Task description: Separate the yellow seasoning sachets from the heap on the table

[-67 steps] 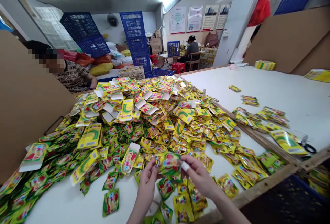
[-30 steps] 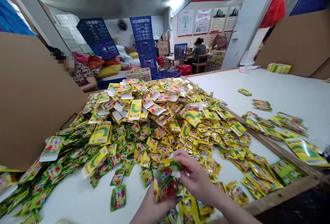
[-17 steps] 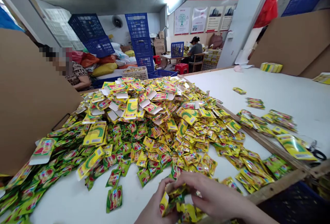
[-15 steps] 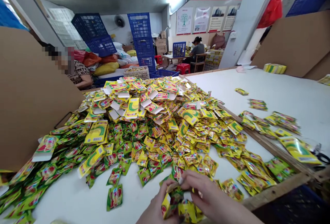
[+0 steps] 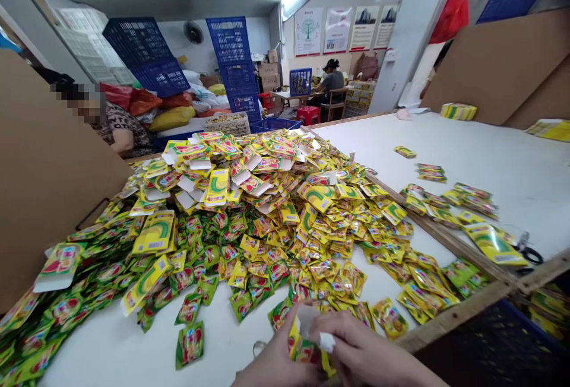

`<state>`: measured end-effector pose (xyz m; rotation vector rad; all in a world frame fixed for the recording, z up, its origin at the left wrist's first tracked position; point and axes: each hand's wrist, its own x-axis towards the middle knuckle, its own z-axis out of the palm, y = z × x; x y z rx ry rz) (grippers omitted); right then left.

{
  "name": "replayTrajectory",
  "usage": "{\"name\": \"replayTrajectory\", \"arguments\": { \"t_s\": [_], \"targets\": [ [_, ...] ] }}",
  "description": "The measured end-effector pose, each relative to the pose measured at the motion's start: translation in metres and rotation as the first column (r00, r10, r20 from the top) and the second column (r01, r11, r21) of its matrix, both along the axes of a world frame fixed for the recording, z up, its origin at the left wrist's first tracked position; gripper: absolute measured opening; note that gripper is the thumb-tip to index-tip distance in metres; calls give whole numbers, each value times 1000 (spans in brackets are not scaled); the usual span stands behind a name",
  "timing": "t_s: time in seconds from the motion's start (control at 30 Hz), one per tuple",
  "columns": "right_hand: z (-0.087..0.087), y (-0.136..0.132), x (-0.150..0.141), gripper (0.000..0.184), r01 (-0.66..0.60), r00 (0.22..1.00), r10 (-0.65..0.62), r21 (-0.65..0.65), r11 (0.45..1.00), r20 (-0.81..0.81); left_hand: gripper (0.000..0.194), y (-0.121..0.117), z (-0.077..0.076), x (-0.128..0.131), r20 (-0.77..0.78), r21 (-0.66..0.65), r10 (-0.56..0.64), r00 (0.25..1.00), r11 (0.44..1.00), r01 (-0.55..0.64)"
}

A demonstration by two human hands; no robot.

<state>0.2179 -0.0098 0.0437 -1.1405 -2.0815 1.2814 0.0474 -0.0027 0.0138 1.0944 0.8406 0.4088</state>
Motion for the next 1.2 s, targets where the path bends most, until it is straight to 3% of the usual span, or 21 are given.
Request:
{"name": "replayTrajectory", "arguments": {
  "t_s": [0.1,0.17,0.2,0.23,0.27,0.3,0.33,0.37,0.4,0.43,0.47,0.53,0.6,0.67,0.73,0.8,0.93,1.1,1.2],
  "targets": [
    [1,8,29,23,73,995,-81,123,990,55,90,11,1,-5,-47,257,-25,999,966,36],
    [6,23,69,23,268,951,-301,297,917,71,67,29,1,-20,-223,537,85,971,842,50],
    [10,32,92,24,394,881,-466,423,816,79,56,39,0,-31,-339,666,215,916,742,72],
    [14,41,113,24,485,760,-639,552,678,117,52,50,-1,-43,-421,762,354,835,637,114],
    [18,50,131,25,526,595,-792,678,513,138,54,60,-3,-55,-486,800,442,754,572,181],
    [21,57,143,28,510,460,-878,769,384,134,57,68,-6,-66,-533,802,478,698,548,238],
    [23,63,146,30,482,390,-913,818,313,120,59,74,-9,-75,-571,789,476,669,543,287],
    [22,67,140,31,463,412,-904,828,316,114,61,79,-13,-81,-598,772,454,661,547,323],
    [20,69,125,31,446,508,-853,809,382,122,62,81,-17,-86,-608,762,429,668,553,338],
    [15,71,102,28,420,648,-752,765,487,123,62,81,-20,-89,-599,764,417,684,554,332],
    [8,73,74,27,347,793,-593,694,630,142,62,81,-24,-90,-575,778,423,700,548,307],
    [-8,78,11,27,170,904,-375,635,754,203,63,78,-29,-91,-515,814,468,718,531,238],
    [-23,87,-43,35,47,947,-224,593,803,228,64,76,-32,-92,-468,843,519,716,505,185],
    [-35,100,-77,32,4,960,-160,565,825,228,60,72,-32,-94,-447,859,553,703,486,163],
    [-41,115,-88,17,14,968,-147,540,841,204,44,68,-29,-93,-432,869,579,692,472,147],
    [-43,126,-81,14,73,972,-176,512,856,154,33,64,-25,-88,-427,872,579,694,467,147],
    [-39,127,-45,24,275,947,-319,440,855,29,37,66,-24,-68,-417,865,574,705,489,113],
    [-33,91,-16,27,460,883,-459,387,799,-100,31,72,-19,-59,-376,794,596,710,602,-84],
    [-27,66,-16,29,474,877,-420,559,680,-233,44,65,-7,-62,-349,662,552,757,717,-219]
  ]
}}
